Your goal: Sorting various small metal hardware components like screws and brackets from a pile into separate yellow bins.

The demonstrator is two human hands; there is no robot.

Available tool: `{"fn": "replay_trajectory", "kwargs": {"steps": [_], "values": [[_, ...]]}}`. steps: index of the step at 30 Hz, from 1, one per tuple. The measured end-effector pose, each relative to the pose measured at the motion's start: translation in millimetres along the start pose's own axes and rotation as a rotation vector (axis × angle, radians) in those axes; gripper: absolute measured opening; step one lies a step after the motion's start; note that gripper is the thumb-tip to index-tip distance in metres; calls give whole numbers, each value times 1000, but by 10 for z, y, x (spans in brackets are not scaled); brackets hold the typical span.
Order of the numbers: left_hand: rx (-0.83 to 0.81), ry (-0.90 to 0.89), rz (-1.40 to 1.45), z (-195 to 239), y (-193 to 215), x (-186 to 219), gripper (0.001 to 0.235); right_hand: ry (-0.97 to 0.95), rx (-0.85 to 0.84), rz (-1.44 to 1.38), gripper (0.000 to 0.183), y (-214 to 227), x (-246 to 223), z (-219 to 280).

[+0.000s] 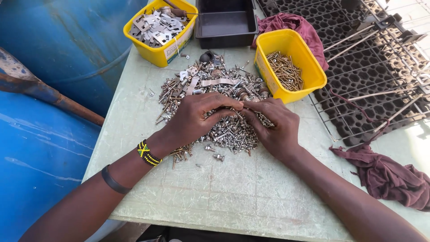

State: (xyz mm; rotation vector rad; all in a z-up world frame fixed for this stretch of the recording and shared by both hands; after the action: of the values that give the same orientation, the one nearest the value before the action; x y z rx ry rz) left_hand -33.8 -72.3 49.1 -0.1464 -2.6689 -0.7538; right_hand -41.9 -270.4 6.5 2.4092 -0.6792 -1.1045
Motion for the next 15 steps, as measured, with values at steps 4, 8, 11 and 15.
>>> {"fn": "replay_trajectory", "kwargs": {"steps": [4, 8, 11, 15], "values": [[17, -20, -99, 38, -20, -45, 14, 2, 21, 20, 15, 28, -139, -37], [-34, -42, -191, 86, -43, -126, 14, -32, -20, -10, 15, 18, -176, -44], [-31, -47, -214, 104, 9, -142, 14, 9, 3, -13, 18, 33, -209, -66], [-45, -77, -298, 53, 115, -88, 12, 37, 59, 19, 21, 51, -167, -57]]}}
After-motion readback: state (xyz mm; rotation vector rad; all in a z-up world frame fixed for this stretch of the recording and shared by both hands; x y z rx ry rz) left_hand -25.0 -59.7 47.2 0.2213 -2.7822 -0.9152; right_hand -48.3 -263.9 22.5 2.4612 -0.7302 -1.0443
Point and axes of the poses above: each hand's wrist, its own z-axis away from the middle knuckle, its own y-axis out of the back of the hand, x = y × z, the point moved 4 cm from there along -z, towards the middle knuckle, and after that the axes turned 14 degrees about -y, right-handed, at the moved point
